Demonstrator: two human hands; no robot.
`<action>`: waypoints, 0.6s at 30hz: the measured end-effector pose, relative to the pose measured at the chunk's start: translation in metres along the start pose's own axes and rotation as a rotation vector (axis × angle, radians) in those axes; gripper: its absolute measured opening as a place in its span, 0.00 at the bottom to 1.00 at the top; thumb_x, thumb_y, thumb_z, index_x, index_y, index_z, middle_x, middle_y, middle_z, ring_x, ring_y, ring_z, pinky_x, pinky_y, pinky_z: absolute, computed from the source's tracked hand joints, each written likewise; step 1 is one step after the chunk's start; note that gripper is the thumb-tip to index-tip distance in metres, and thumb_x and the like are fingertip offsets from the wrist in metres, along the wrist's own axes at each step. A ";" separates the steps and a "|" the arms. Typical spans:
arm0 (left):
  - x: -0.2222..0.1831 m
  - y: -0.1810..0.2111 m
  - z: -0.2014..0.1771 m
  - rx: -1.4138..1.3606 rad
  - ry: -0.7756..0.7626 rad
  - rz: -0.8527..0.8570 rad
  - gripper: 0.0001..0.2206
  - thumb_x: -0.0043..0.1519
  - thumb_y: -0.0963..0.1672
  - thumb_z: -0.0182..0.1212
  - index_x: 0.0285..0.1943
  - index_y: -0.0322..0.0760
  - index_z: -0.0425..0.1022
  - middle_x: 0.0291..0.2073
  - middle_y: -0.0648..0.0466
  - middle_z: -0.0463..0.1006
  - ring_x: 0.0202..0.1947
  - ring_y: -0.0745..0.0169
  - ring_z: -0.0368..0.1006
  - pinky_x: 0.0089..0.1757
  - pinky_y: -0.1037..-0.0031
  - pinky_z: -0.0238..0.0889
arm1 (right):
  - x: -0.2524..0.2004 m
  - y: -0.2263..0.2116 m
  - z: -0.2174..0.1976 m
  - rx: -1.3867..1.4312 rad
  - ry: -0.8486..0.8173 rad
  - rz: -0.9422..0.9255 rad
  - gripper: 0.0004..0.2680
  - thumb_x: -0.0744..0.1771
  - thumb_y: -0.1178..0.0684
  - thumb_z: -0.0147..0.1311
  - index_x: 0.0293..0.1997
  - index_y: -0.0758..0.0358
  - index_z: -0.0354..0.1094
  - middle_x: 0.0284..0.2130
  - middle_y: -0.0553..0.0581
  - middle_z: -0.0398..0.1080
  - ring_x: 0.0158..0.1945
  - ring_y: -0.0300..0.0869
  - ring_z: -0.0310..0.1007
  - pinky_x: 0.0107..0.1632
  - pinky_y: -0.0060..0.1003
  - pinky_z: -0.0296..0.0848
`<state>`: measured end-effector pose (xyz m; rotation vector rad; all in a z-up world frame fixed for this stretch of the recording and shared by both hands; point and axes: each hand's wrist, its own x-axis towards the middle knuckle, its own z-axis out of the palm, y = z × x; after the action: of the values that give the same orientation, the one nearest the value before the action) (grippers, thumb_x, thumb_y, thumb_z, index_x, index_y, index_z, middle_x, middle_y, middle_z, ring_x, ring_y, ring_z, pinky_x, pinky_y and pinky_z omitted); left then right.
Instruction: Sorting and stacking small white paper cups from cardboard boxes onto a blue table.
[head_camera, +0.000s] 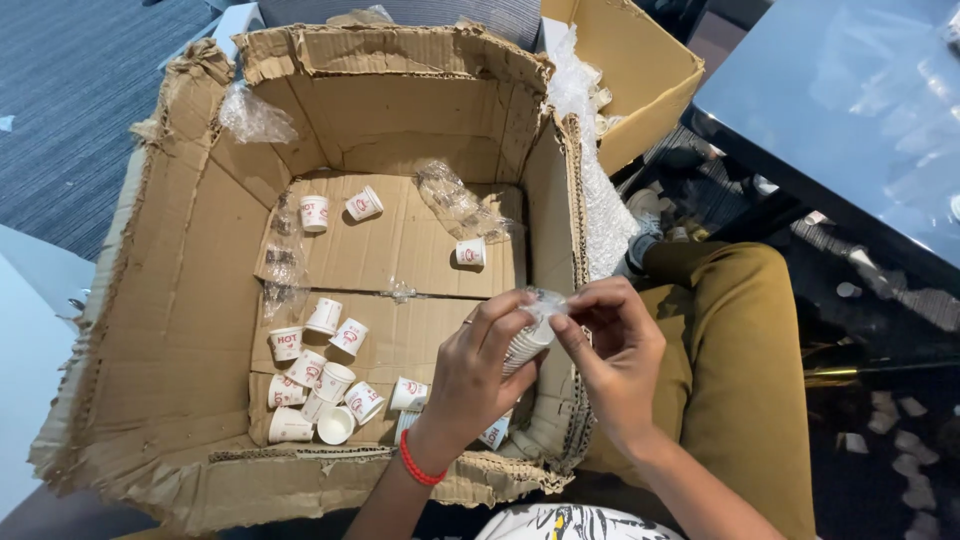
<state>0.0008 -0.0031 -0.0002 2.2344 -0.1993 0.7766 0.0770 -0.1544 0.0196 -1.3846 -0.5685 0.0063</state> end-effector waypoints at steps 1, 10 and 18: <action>-0.004 0.001 0.001 0.000 0.001 0.007 0.28 0.52 0.39 0.71 0.60 0.39 0.62 0.61 0.50 0.69 0.53 0.44 0.76 0.47 0.60 0.73 | -0.005 0.001 0.003 0.000 0.003 -0.006 0.06 0.67 0.65 0.59 0.44 0.70 0.65 0.42 0.53 0.66 0.44 0.34 0.69 0.48 0.28 0.73; -0.010 -0.011 0.007 -0.156 0.178 -0.067 0.33 0.54 0.41 0.75 0.63 0.37 0.54 0.53 0.45 0.72 0.46 0.44 0.78 0.42 0.61 0.75 | -0.011 0.003 0.011 -0.433 -0.273 -0.468 0.13 0.67 0.61 0.58 0.55 0.66 0.60 0.46 0.63 0.73 0.50 0.49 0.76 0.57 0.45 0.70; -0.014 -0.011 0.013 -0.079 0.176 -0.025 0.29 0.51 0.41 0.74 0.58 0.40 0.60 0.46 0.46 0.74 0.44 0.45 0.79 0.41 0.61 0.75 | -0.018 0.011 0.003 -0.378 -0.319 -0.521 0.20 0.64 0.64 0.60 0.60 0.66 0.57 0.50 0.63 0.69 0.52 0.55 0.74 0.56 0.44 0.74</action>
<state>-0.0005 -0.0055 -0.0216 2.0785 -0.1145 0.9302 0.0642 -0.1554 0.0032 -1.5720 -1.2351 -0.3188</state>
